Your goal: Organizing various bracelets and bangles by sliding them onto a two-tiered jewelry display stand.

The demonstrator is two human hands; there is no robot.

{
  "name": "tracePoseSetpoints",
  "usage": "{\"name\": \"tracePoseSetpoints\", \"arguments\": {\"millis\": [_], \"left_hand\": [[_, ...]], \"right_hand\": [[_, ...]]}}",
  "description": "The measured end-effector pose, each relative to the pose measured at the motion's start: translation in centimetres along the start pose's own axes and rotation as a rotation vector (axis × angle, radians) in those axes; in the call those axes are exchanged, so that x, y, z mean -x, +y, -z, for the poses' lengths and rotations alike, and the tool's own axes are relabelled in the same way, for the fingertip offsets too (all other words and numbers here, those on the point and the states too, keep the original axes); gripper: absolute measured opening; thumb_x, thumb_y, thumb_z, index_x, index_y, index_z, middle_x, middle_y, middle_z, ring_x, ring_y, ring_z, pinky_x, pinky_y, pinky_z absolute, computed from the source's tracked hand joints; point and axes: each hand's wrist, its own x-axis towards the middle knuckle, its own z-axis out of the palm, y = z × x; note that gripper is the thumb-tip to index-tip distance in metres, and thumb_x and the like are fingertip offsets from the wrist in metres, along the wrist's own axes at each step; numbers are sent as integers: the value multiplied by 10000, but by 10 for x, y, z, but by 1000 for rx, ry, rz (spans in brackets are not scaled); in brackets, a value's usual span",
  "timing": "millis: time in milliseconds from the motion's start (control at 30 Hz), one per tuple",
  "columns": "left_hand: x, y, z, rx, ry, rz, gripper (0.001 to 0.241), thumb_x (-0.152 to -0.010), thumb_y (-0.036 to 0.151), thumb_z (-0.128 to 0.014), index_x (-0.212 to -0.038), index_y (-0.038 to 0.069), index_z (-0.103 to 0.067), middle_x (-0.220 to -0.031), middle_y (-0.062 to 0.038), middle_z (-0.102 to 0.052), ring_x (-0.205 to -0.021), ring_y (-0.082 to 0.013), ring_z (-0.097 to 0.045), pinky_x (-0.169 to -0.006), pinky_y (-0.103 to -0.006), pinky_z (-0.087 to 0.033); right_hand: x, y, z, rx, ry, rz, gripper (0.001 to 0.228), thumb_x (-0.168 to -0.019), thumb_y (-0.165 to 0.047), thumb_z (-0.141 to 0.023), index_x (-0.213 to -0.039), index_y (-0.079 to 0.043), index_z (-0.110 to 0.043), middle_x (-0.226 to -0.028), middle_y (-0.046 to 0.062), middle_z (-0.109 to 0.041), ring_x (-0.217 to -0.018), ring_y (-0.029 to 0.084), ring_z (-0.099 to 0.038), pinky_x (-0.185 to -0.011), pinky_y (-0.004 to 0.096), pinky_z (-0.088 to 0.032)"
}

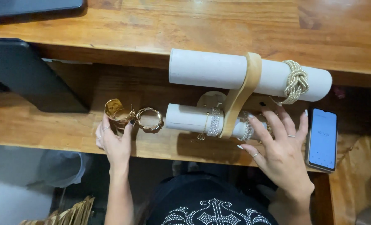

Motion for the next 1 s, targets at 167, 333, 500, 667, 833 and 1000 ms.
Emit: {"name": "tracePoseSetpoints", "arguments": {"millis": [167,333,500,667,833,1000], "left_hand": [[11,45,31,-65,-83,8,1067,-815,340,-756,-1619,-7,-146,-1660,-303,-231,-1521,-494,-184,-1209,-620,-122],[36,121,57,3,157,-592,950,-897,365,-768,-1600,-42,-276,-1599,-286,-346,-1505,-498,-314,-1273,-677,-297],[39,171,31,37,-40,-1028,652,-934,558,-786,-1385,129,-592,-1440,-198,-539,-1382,-421,-455,-1179,-648,-320],[24,191,19,-154,-123,-1139,721,-707,388,-946,-1344,256,-636,-1218,-81,-602,-1080,-307,-599,-1036,-578,-433],[26,181,16,-118,-148,-1101,720,-725,382,-951,-1355,233,-637,-1193,-104,-593,-981,-308,-597,-1051,-590,-407],[25,179,16,-94,-176,-1086,769,-710,397,-965,-1362,199,-609,-1347,-162,-553,-1021,-320,-603,-1070,-637,-411]], "right_hand": [[17,33,-3,-495,33,-37,813,-798,-363,-821,-1472,-77,-469,-1587,236,-410,-1571,472,-311,-1297,662,-191],[30,79,-29,-843,-161,-30,909,-787,-416,-779,-1537,-111,-366,-1675,252,-262,-1587,403,-271,-1263,535,-306],[19,101,-44,-969,-225,28,815,-796,-301,-818,-1472,-52,-438,-1602,219,-387,-1519,345,-387,-1229,480,-357],[24,102,-53,-1123,3,32,810,-743,-276,-872,-1421,-35,-502,-1501,188,-487,-1426,322,-517,-1251,476,-447],[39,91,-60,-1257,259,-245,915,-741,-281,-821,-1523,-82,-392,-1504,225,-477,-1329,378,-585,-1164,479,-496],[55,89,-74,-646,-100,-572,896,-672,24,-781,-1498,-11,-435,-1519,201,-490,-1405,340,-471,-1182,450,-366]]}}
